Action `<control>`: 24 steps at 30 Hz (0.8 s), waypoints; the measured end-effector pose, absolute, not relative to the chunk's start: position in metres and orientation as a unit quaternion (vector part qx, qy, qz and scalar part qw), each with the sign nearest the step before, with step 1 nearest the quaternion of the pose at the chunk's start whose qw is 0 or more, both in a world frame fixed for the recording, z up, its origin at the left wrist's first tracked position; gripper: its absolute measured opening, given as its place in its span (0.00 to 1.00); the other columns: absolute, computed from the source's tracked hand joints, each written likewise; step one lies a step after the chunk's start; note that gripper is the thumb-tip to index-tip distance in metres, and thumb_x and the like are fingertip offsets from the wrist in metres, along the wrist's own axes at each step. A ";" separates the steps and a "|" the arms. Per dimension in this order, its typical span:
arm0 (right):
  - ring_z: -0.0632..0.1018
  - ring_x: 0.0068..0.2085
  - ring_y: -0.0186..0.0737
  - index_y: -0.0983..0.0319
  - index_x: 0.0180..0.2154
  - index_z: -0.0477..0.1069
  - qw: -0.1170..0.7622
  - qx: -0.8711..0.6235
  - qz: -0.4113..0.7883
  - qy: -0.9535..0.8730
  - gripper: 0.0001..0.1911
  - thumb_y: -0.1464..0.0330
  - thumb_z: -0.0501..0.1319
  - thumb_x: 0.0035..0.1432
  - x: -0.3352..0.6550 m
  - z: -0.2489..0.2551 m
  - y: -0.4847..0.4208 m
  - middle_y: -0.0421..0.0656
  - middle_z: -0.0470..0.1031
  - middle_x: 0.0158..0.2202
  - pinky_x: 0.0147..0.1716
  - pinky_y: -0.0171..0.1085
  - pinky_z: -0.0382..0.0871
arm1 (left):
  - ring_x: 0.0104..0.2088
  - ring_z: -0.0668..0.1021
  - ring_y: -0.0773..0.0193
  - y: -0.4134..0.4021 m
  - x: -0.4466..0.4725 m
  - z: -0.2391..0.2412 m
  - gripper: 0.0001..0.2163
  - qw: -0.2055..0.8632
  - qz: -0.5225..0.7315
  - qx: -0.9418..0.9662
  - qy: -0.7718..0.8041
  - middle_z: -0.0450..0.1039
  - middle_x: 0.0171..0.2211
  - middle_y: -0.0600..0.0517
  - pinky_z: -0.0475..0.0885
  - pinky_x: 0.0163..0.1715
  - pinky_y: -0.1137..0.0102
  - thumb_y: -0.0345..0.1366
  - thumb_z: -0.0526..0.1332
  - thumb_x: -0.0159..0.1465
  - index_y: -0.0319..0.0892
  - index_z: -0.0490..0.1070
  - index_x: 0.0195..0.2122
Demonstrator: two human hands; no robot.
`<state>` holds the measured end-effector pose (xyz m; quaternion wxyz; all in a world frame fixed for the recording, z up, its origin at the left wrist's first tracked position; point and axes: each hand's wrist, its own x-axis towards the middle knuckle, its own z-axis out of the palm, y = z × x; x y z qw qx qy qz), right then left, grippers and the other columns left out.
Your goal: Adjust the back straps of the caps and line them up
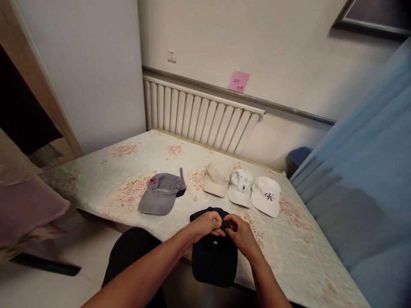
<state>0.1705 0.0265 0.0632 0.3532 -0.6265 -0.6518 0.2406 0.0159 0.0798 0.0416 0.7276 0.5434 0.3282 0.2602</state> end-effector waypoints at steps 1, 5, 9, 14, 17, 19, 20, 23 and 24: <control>0.73 0.29 0.38 0.59 0.35 0.71 0.355 -0.624 0.247 -0.651 0.15 0.74 0.56 0.42 0.169 0.065 0.025 0.38 0.72 0.27 0.32 0.37 0.67 | 0.26 0.77 0.67 0.080 0.016 0.042 0.07 0.733 0.272 0.529 0.330 0.69 0.21 0.56 0.66 0.31 0.72 0.34 0.58 0.51 0.40 0.62 0.29; 0.76 0.35 0.40 0.61 0.40 0.69 0.364 -0.612 0.263 -0.651 0.17 0.73 0.57 0.44 0.166 0.067 0.022 0.42 0.74 0.32 0.37 0.38 0.69 | 0.24 0.74 0.71 0.078 0.015 0.044 0.09 0.762 0.301 0.479 0.316 0.67 0.22 0.57 0.67 0.34 0.70 0.36 0.60 0.50 0.40 0.60 0.28; 0.74 0.32 0.40 0.60 0.33 0.69 0.358 -0.613 0.236 -0.663 0.11 0.75 0.57 0.43 0.165 0.067 0.021 0.41 0.71 0.30 0.34 0.39 0.67 | 0.25 0.74 0.70 0.074 0.014 0.047 0.11 0.789 0.307 0.444 0.292 0.68 0.24 0.56 0.68 0.37 0.67 0.36 0.61 0.49 0.41 0.58 0.29; 0.70 0.31 0.39 0.59 0.28 0.67 0.328 -0.614 0.184 -0.695 0.08 0.76 0.56 0.42 0.163 0.069 0.018 0.40 0.68 0.28 0.32 0.38 0.62 | 0.24 0.73 0.70 0.073 0.015 0.050 0.11 0.798 0.313 0.428 0.285 0.68 0.24 0.56 0.68 0.35 0.67 0.34 0.61 0.48 0.41 0.59 0.29; 0.68 0.30 0.38 0.59 0.27 0.65 0.311 -0.614 0.160 -0.708 0.08 0.76 0.54 0.43 0.163 0.068 0.017 0.39 0.66 0.28 0.30 0.37 0.61 | 0.25 0.74 0.69 0.073 0.014 0.049 0.11 0.799 0.312 0.428 0.285 0.67 0.24 0.56 0.68 0.35 0.67 0.34 0.61 0.49 0.40 0.59 0.29; 0.68 0.29 0.37 0.59 0.26 0.63 0.309 -0.616 0.156 -0.708 0.07 0.76 0.54 0.43 0.164 0.066 0.018 0.38 0.65 0.27 0.29 0.36 0.60 | 0.25 0.74 0.69 0.074 0.013 0.047 0.11 0.799 0.310 0.428 0.286 0.67 0.23 0.57 0.68 0.35 0.67 0.35 0.61 0.49 0.40 0.59 0.29; 0.67 0.28 0.37 0.59 0.26 0.63 0.308 -0.617 0.153 -0.707 0.07 0.76 0.54 0.43 0.164 0.065 0.018 0.38 0.65 0.26 0.29 0.36 0.60 | 0.24 0.74 0.70 0.075 0.013 0.046 0.11 0.800 0.308 0.428 0.287 0.66 0.23 0.57 0.68 0.35 0.67 0.35 0.61 0.49 0.40 0.59 0.30; 0.68 0.28 0.37 0.59 0.27 0.63 0.309 -0.619 0.155 -0.705 0.08 0.76 0.54 0.43 0.166 0.061 0.019 0.38 0.65 0.27 0.29 0.36 0.61 | 0.24 0.73 0.70 0.076 0.012 0.044 0.11 0.799 0.305 0.430 0.290 0.65 0.23 0.58 0.68 0.35 0.67 0.35 0.62 0.48 0.40 0.60 0.30; 0.68 0.29 0.37 0.59 0.28 0.64 0.309 -0.618 0.157 -0.706 0.08 0.76 0.54 0.43 0.166 0.061 0.020 0.39 0.65 0.27 0.29 0.36 0.61 | 0.24 0.73 0.70 0.076 0.012 0.044 0.12 0.799 0.304 0.431 0.290 0.65 0.23 0.58 0.68 0.35 0.67 0.35 0.62 0.48 0.40 0.60 0.30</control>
